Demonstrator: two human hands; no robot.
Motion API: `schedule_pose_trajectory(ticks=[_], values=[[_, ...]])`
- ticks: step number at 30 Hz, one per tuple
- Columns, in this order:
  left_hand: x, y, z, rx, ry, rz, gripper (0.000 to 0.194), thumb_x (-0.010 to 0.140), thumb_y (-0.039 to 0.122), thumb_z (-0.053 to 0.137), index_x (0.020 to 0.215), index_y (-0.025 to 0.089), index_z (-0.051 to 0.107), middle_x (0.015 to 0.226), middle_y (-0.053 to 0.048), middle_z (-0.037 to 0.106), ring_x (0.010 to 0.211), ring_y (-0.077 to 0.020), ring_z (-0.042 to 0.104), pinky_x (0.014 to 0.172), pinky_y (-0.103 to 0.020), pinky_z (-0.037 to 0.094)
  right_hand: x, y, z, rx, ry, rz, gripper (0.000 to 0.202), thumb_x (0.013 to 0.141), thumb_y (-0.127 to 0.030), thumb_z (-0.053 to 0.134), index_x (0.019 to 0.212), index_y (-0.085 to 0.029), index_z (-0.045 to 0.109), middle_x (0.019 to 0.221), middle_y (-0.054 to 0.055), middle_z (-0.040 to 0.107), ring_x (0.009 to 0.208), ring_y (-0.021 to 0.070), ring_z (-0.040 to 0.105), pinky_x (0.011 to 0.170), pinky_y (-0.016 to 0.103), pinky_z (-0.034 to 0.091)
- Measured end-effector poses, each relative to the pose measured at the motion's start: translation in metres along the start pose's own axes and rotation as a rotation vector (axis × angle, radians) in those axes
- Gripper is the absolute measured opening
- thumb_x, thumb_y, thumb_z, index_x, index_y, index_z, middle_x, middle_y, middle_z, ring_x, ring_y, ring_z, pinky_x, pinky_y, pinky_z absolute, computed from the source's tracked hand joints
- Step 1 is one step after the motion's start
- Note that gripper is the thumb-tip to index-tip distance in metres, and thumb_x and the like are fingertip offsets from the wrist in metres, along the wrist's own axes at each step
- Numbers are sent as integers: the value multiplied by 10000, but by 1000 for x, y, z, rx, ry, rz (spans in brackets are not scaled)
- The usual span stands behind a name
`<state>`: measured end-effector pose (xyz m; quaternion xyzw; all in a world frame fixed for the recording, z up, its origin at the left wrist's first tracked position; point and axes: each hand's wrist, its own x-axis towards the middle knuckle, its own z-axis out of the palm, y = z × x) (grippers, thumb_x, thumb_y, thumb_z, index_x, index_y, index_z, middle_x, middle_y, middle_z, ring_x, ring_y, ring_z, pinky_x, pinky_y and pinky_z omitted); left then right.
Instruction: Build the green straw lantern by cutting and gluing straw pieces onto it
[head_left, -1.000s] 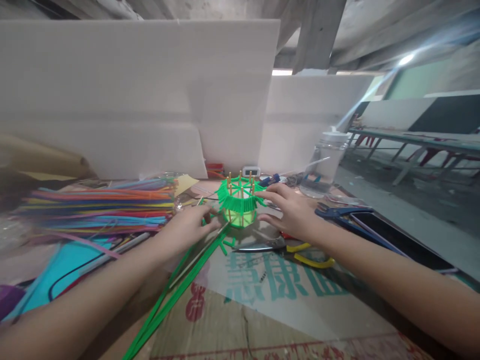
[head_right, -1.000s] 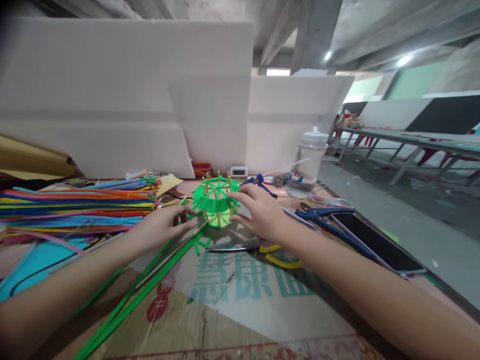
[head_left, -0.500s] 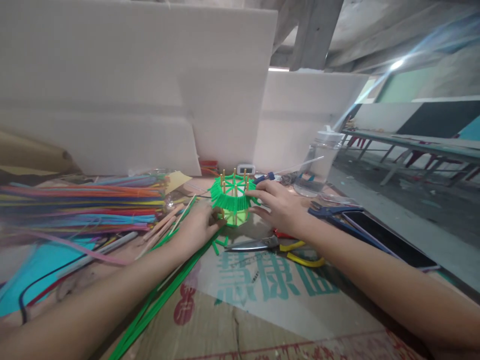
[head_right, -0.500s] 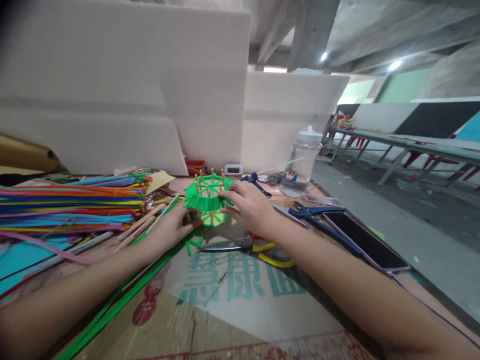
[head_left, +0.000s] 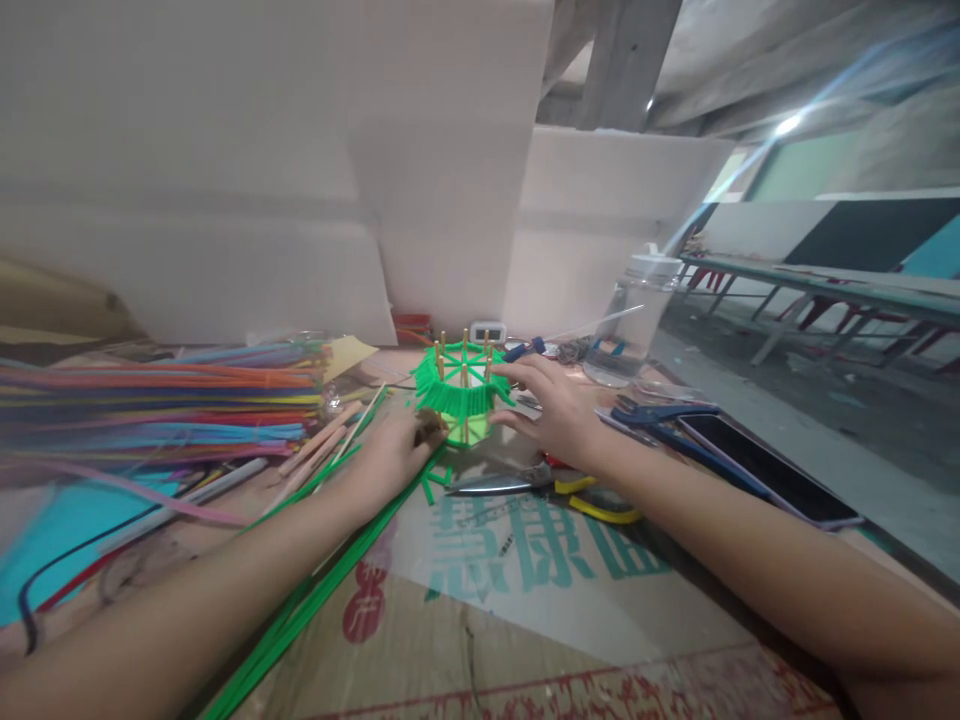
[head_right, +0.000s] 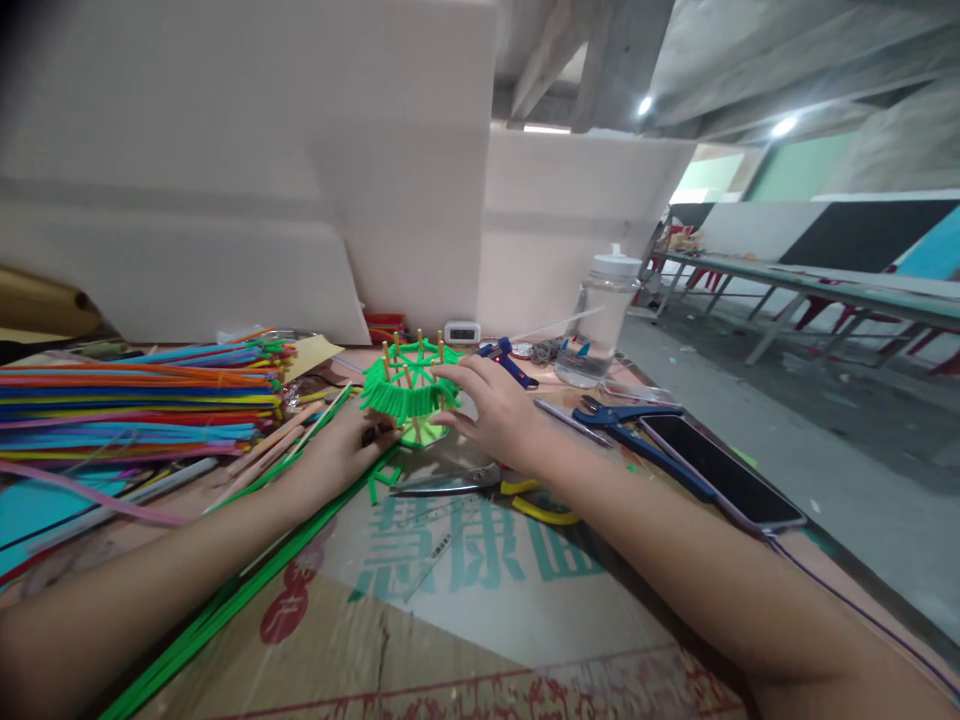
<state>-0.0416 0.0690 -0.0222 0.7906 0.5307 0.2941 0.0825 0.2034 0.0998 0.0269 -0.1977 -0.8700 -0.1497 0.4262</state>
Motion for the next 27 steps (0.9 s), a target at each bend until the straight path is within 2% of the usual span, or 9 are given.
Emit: schedule_pose_trajectory(ticks=[2,6,9,13,15,18,20,27], values=[[0,-1,0,3,3,6,195,907,304,519,897,180,669,880,-73,701,830,-239,636,710,-329,440,-4,1,-2,48,15,32,448,878,-439,666,1236,-199,544,1037,110,635,934,240,608,797,383,510],[0,-1,-1,8,24,40,198,915,300,499,859,177,644,869,-74,688,822,-229,629,713,-329,442,-15,4,-2,186,116,125,86,926,-284,620,957,-211,584,847,45,628,787,189,590,734,347,493],[0,1,-2,17,37,31,203,915,315,496,857,180,636,877,-74,685,836,-231,626,721,-333,446,-20,5,-3,228,156,161,123,913,-253,640,820,-209,572,757,26,619,727,178,582,692,334,479],[0,3,-3,47,23,30,222,916,331,484,846,187,638,865,-71,685,833,-236,624,718,-335,450,-16,-2,-6,184,123,130,62,944,-214,581,912,-210,633,833,49,673,794,189,620,750,357,498],[1,2,-3,60,19,31,224,918,333,483,847,190,640,869,-71,688,841,-237,627,713,-332,447,-13,-6,-6,111,78,86,127,954,-211,554,1042,-215,645,943,77,678,891,207,627,810,383,509],[1,0,-1,53,24,29,210,920,324,491,861,188,641,873,-69,689,849,-234,630,715,-324,444,-9,-9,-3,-26,16,35,277,933,-299,602,1195,-208,611,1059,116,650,975,245,601,848,420,509],[1,-1,0,53,26,40,206,923,314,490,854,185,635,862,-69,685,841,-233,628,718,-326,443,-7,-9,0,-73,3,14,309,920,-343,622,1193,-201,611,1057,121,645,968,253,594,840,424,506],[0,-2,1,50,28,27,205,926,310,500,906,175,653,913,-89,696,892,-255,637,757,-351,463,-2,-4,6,-113,25,5,237,915,-338,628,1080,-170,646,1009,119,648,927,242,597,805,392,492]])
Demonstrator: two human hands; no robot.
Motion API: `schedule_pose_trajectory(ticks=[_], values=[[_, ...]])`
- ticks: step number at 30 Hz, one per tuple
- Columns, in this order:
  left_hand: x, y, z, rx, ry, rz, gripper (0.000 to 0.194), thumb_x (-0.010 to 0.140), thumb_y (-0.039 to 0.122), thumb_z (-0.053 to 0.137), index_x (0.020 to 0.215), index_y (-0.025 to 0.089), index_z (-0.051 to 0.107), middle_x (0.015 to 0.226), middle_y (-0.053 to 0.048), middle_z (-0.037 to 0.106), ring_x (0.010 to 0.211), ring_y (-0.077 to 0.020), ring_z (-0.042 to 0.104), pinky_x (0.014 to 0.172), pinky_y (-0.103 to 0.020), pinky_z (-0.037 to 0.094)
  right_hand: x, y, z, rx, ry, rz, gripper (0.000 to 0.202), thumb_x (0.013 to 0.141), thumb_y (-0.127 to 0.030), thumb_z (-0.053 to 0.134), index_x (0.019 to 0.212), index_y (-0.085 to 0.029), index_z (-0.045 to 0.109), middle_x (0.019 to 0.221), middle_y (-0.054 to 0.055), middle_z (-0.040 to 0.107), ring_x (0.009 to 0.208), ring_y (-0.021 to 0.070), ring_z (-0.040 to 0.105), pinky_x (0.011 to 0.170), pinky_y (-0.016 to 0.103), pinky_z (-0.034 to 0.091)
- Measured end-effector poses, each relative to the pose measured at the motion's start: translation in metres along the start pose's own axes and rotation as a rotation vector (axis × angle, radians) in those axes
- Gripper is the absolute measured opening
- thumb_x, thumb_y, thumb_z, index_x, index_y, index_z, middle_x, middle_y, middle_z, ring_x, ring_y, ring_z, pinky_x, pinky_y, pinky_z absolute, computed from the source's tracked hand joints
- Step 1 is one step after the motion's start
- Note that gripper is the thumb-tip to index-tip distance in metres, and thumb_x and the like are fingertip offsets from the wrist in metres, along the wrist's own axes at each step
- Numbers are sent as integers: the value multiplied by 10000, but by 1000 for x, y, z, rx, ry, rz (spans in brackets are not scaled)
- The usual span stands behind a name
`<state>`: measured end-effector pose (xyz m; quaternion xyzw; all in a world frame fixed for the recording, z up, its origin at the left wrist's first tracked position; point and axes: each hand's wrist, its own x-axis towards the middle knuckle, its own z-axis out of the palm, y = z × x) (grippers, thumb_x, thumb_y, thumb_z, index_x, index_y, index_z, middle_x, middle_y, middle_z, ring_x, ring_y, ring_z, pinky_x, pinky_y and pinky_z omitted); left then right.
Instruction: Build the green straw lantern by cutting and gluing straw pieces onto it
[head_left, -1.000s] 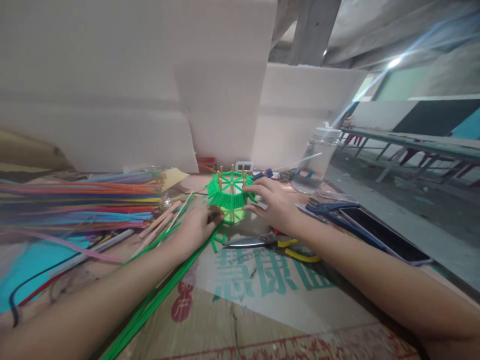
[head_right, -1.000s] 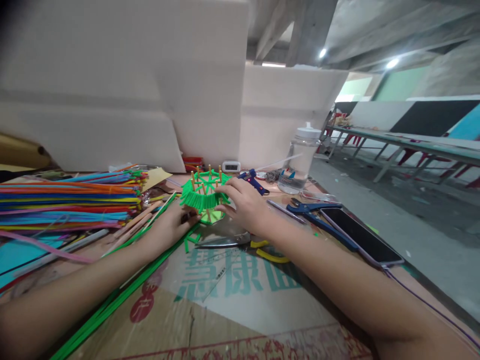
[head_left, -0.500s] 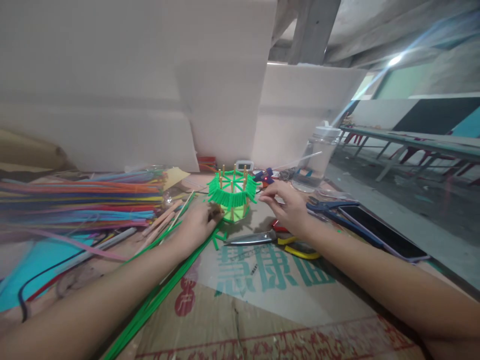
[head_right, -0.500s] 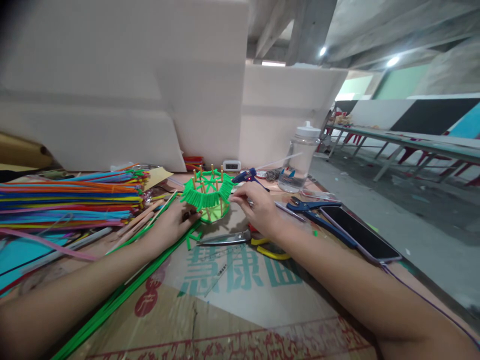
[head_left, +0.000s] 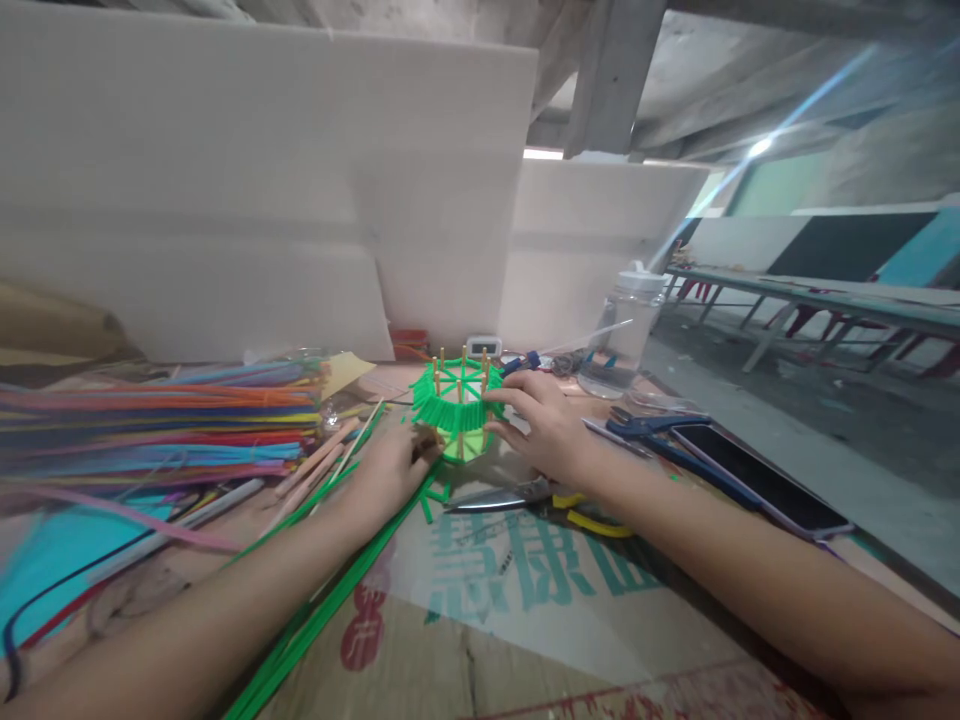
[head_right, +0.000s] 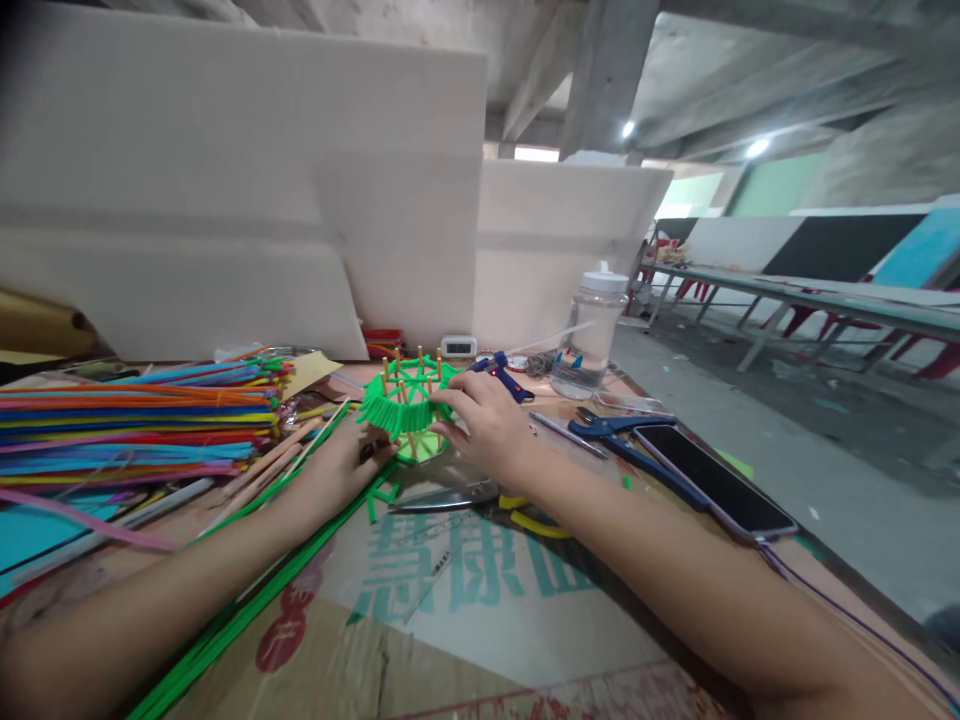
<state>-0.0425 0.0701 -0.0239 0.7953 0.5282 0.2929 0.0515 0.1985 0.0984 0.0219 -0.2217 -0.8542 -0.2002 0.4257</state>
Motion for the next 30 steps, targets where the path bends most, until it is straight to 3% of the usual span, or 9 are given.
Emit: schedule_pose_trajectory(ticks=[6,10,12,14,16,18,24,27,30], values=[[1,-1,2,-6,-19,-19,216,921,314,502,907,171,663,912,-100,701,893,-269,645,762,-366,473,3,-3,0,6,-3,7,276,918,-389,617,1095,-179,640,1030,127,659,946,256,601,815,408,487],[2,-2,3,-21,0,-20,238,925,335,484,901,164,648,913,-105,693,887,-269,644,748,-363,469,-10,-4,-16,140,23,82,197,930,-349,616,1005,-169,641,912,93,671,868,211,608,777,353,495],[2,-3,3,-44,6,-31,269,928,371,473,887,165,642,896,-103,690,869,-266,645,725,-356,466,-22,-5,-26,107,-82,41,155,962,-290,564,929,-176,662,755,47,648,734,174,588,685,306,469],[2,-3,3,-66,6,-36,296,928,399,461,865,173,641,870,-95,690,852,-263,647,714,-351,465,-32,-6,-33,-8,-245,-105,206,988,-271,504,1030,-171,679,673,24,622,641,163,547,599,288,417],[2,-3,2,-74,-1,-24,301,924,403,455,855,183,647,856,-86,694,844,-259,650,724,-352,467,-35,-8,-34,-117,-381,-218,281,1002,-268,469,1200,-159,635,681,24,625,626,166,527,564,286,376],[3,-3,2,-67,-1,-20,294,913,402,458,867,187,653,863,-85,700,853,-263,653,737,-357,472,-34,-8,-31,-183,-429,-220,295,1001,-278,472,1210,-140,627,705,36,634,643,167,526,566,284,364],[4,-6,4,-60,10,-27,307,895,425,472,877,172,645,911,-115,705,904,-281,656,795,-383,492,-28,-6,-19,-165,-378,-149,202,964,-288,530,972,-156,682,673,32,627,631,160,522,578,280,349],[4,-7,4,-72,19,-8,320,902,438,463,870,176,644,910,-112,705,906,-280,657,793,-380,497,-26,-12,-25,-120,-333,-126,279,964,-311,539,745,-169,638,613,22,590,594,150,507,567,279,328],[4,-5,2,-80,-4,5,316,905,430,467,855,180,654,879,-105,713,866,-275,663,757,-368,497,-19,-17,-33,13,-200,-42,282,973,-306,528,730,-178,592,640,19,589,616,145,517,599,275,359]])
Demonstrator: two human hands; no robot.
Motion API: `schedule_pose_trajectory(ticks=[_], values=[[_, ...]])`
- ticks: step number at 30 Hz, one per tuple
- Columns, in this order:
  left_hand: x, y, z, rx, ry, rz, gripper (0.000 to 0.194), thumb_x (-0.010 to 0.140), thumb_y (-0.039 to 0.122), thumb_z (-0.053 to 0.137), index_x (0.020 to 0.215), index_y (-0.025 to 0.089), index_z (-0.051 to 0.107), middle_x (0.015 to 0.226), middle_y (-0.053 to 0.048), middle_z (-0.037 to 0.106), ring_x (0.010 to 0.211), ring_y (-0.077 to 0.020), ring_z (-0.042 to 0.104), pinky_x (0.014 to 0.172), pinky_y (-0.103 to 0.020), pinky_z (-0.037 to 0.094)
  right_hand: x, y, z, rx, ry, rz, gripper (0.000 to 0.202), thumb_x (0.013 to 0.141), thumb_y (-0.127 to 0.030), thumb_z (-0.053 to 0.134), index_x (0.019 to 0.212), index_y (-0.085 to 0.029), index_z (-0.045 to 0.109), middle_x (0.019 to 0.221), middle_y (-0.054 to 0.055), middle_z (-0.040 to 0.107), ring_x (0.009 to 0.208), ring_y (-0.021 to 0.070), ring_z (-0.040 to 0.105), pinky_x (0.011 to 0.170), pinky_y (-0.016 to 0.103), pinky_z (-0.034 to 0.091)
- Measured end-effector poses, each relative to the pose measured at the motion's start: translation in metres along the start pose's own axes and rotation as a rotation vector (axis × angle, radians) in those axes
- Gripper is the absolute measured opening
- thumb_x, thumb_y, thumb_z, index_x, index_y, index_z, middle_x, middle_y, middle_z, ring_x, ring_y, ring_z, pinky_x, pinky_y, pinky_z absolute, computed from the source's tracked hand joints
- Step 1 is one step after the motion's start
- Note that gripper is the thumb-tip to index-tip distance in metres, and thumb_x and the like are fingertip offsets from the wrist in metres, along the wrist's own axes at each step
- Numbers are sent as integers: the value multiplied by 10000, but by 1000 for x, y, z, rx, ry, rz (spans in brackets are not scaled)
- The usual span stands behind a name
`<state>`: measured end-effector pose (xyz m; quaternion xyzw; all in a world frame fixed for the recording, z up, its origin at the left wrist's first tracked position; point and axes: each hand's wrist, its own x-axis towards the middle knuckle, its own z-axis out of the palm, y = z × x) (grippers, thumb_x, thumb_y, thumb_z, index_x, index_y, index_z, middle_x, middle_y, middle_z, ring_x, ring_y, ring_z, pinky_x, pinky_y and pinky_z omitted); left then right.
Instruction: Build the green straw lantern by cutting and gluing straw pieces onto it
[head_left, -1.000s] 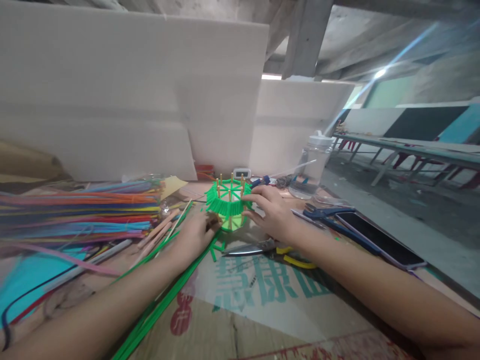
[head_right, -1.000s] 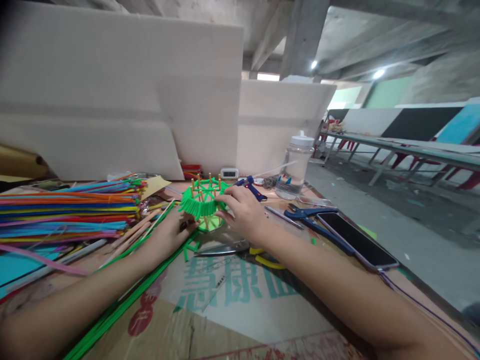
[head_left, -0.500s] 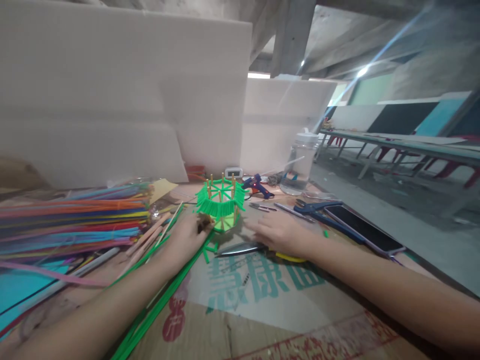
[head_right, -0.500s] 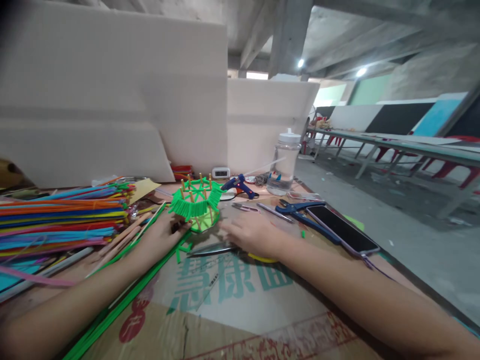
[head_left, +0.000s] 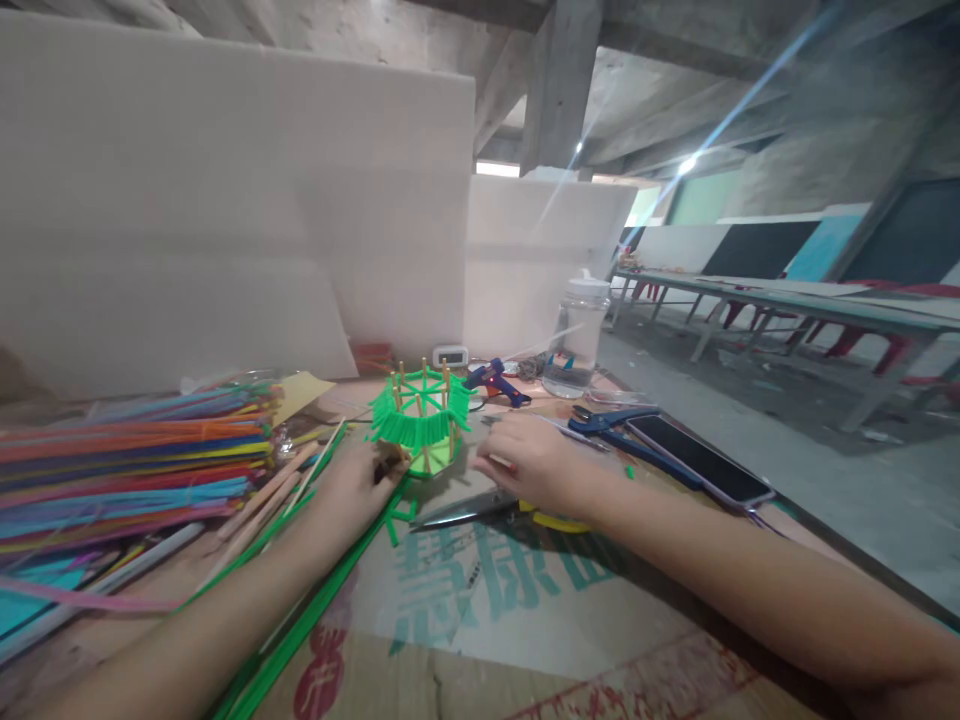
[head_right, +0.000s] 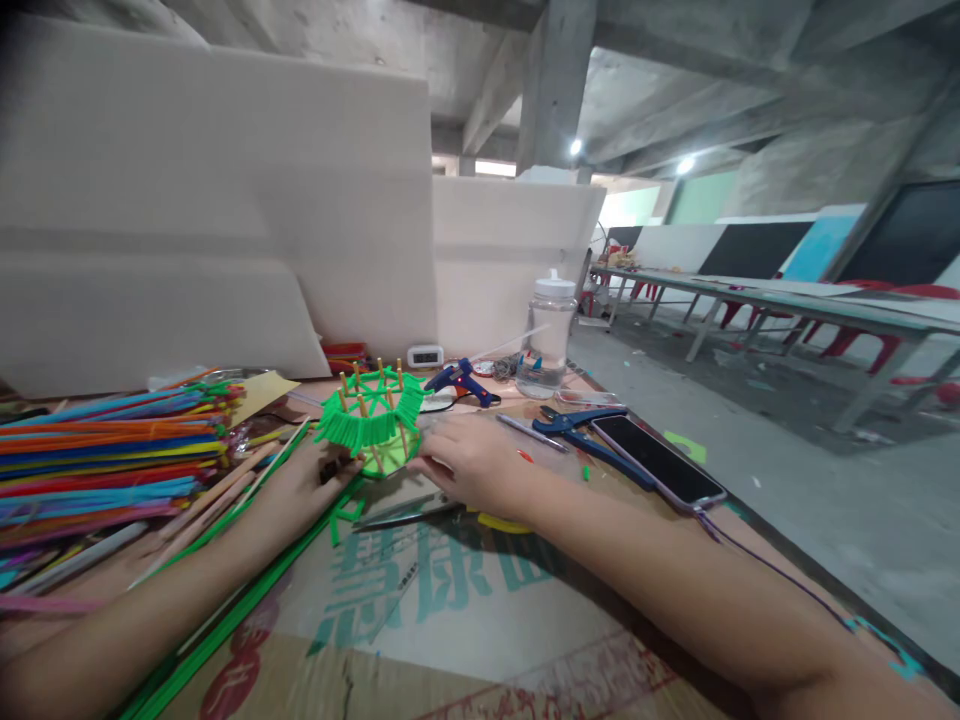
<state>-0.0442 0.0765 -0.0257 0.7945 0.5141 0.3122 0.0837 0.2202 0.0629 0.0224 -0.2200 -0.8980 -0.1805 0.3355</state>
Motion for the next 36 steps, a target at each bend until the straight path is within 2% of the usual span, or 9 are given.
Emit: schedule_pose_trajectory(ticks=[2,4,7,9,16,22,27,31,36], values=[[0,2,-2,6,-6,-3,291,890,413,497,833,183,665,852,-100,716,833,-270,664,739,-358,496,6,1,-3,71,103,71,201,974,-302,524,841,-174,606,685,21,607,645,149,535,628,274,394],[1,4,-3,11,5,-4,260,873,395,525,807,193,674,819,-88,716,804,-258,663,736,-347,497,12,6,-1,70,146,89,183,968,-333,541,975,-166,617,766,43,643,712,168,567,675,289,431],[1,3,-2,8,23,7,242,861,386,544,800,202,688,777,-77,711,797,-255,661,743,-345,501,18,16,8,-28,91,12,294,954,-401,560,1110,-159,618,931,100,676,845,214,589,750,336,460],[1,1,-1,-4,32,20,239,865,383,542,820,207,697,777,-75,710,825,-261,660,762,-354,505,21,20,15,-80,44,-35,328,955,-413,551,1144,-154,621,969,113,673,860,229,579,753,355,461],[1,-7,3,-55,39,28,206,854,368,569,865,209,700,831,-77,713,864,-269,658,795,-365,500,27,19,23,-115,53,-21,282,966,-374,533,1089,-144,639,940,106,677,844,233,574,751,354,464],[2,-5,3,7,1,32,243,893,353,499,865,190,677,844,-86,709,853,-256,650,777,-355,491,30,17,28,-40,107,5,242,966,-366,541,1054,-156,623,932,105,670,853,221,597,750,339,477],[0,0,0,56,-12,-10,272,905,354,463,892,170,664,903,-105,709,874,-267,649,772,-370,487,24,17,27,42,159,26,366,932,-434,589,1164,-152,570,949,110,671,854,231,601,756,359,502],[-2,-1,1,51,2,7,267,918,341,457,914,169,661,924,-103,704,901,-269,647,788,-373,486,19,18,26,46,155,55,354,928,-418,597,1157,-149,575,976,126,661,876,239,601,762,370,510],[-2,-8,7,66,23,7,236,918,329,485,928,171,661,912,-95,697,874,-262,640,739,-356,472,26,16,29,16,122,7,295,945,-401,570,1119,-164,600,977,124,665,881,242,606,758,376,508]])
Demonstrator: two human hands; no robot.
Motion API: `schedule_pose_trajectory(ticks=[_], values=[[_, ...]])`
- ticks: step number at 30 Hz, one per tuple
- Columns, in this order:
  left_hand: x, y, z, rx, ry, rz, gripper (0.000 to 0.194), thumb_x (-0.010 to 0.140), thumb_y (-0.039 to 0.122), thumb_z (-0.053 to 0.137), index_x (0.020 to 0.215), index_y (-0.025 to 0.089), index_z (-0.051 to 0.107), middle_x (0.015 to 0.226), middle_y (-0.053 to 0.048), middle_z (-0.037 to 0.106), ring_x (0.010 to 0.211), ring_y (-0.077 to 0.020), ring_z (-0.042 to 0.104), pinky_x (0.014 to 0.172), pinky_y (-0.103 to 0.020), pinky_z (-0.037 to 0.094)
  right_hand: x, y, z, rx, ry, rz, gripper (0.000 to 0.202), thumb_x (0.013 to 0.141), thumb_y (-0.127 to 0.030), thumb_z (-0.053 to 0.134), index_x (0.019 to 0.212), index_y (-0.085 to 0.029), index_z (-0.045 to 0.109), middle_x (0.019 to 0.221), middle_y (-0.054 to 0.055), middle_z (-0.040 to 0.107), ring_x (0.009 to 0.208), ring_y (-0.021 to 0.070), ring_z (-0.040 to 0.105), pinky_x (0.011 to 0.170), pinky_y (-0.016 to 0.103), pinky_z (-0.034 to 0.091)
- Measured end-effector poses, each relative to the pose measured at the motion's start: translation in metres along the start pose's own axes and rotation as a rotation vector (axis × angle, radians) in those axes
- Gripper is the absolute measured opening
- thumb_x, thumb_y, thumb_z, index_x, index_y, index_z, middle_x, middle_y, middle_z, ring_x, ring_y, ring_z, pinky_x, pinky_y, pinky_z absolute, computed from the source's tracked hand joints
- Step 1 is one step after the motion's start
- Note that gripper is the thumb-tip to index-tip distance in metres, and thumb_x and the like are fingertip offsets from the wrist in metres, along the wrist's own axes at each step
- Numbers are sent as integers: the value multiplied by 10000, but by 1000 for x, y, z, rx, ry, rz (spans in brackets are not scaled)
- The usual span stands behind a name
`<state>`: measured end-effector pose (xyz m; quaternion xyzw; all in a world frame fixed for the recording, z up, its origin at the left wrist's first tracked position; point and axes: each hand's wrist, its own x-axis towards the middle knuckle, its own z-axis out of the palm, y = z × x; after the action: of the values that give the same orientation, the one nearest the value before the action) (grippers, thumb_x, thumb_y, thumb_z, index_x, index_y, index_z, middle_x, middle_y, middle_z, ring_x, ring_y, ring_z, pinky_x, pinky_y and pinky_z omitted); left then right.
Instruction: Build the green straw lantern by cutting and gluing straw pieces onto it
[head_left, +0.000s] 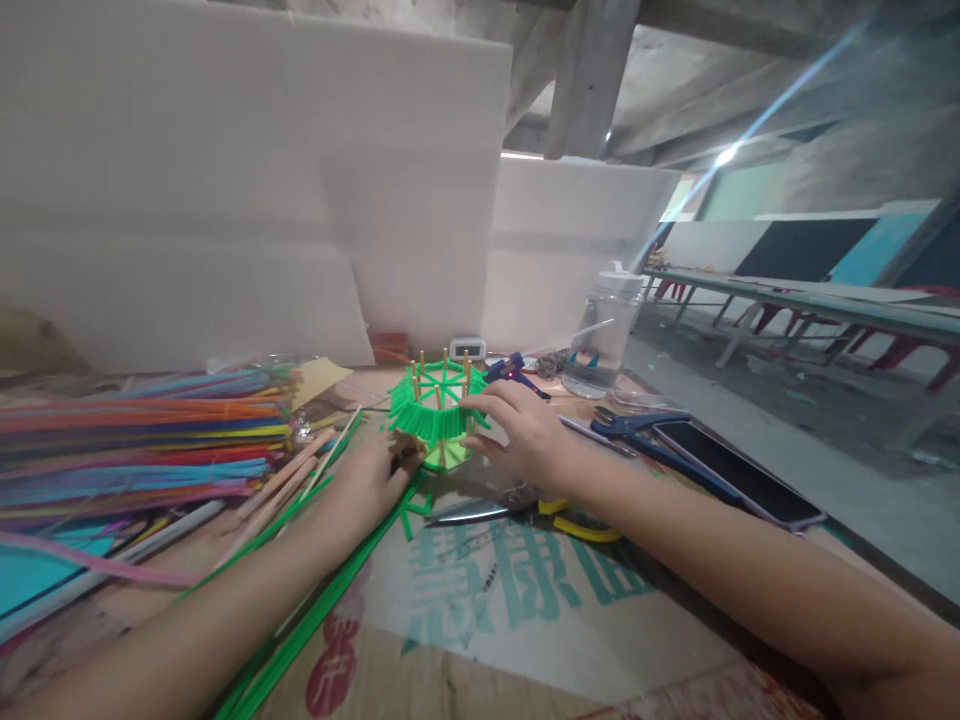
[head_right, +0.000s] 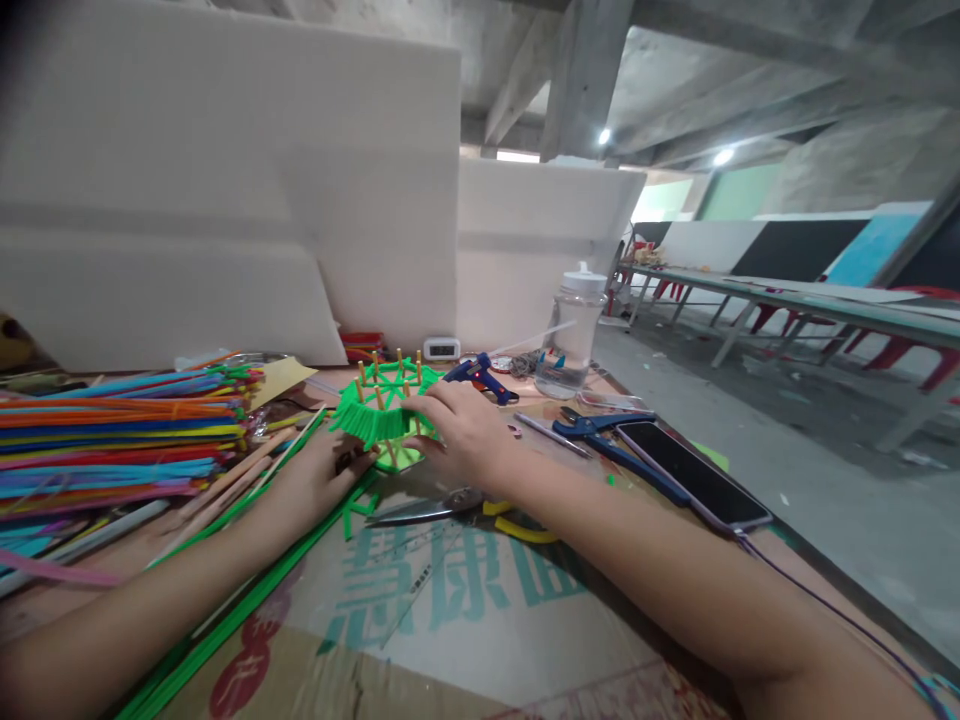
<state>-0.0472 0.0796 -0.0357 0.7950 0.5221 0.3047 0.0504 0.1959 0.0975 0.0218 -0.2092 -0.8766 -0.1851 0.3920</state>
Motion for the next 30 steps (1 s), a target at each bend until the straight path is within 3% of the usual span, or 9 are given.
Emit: schedule_pose_trajectory(ticks=[6,9,13,16,19,21,23,26,30], values=[[2,3,-3,13,-14,20,218,930,303,480,899,176,654,899,-81,693,874,-248,630,733,-338,447,0,1,-1,58,59,11,320,924,-410,608,1118,-156,584,969,117,661,866,230,595,761,362,499],[1,5,-5,27,24,7,228,934,318,482,869,173,645,868,-73,670,854,-241,615,714,-330,434,-14,5,-6,153,68,146,333,880,-466,656,1004,-163,596,877,82,645,790,203,577,709,329,480],[1,4,-4,22,45,-54,212,926,329,506,857,176,636,822,-50,638,793,-223,598,686,-320,423,-29,9,-6,224,-112,291,264,904,-390,643,752,-175,635,739,47,640,733,180,579,687,304,452],[1,3,-3,17,36,-85,199,923,328,519,860,176,631,817,-46,629,773,-216,591,680,-317,421,-27,5,-5,263,-231,359,174,934,-277,594,836,-181,701,786,50,693,774,176,614,716,295,457],[1,4,-4,20,42,-78,187,921,318,526,858,174,626,825,-51,629,782,-219,589,688,-319,420,-19,-1,-10,268,-121,411,175,945,-265,559,836,-182,668,758,32,675,701,156,589,659,278,440],[1,6,-5,24,36,-73,187,921,310,522,846,173,625,815,-53,627,775,-220,586,682,-321,416,-13,-5,-17,232,20,366,178,950,-282,545,827,-181,626,730,25,635,655,148,552,631,278,430],[2,8,-6,29,20,-79,187,916,304,522,827,175,624,793,-51,622,757,-221,582,671,-322,411,-7,-9,-22,169,78,238,146,936,-309,575,894,-175,615,767,39,627,695,167,558,670,300,447],[2,10,-6,32,19,-77,187,910,296,521,802,179,620,772,-47,616,741,-217,576,664,-320,409,1,-16,-21,49,28,78,253,914,-361,619,1070,-162,608,914,92,659,843,224,593,764,356,472],[2,12,-8,40,32,-58,186,908,290,515,801,180,620,773,-47,618,740,-213,573,654,-315,408,10,-21,-16,20,19,34,280,928,-377,595,1105,-159,600,967,116,658,879,243,591,769,370,479]])
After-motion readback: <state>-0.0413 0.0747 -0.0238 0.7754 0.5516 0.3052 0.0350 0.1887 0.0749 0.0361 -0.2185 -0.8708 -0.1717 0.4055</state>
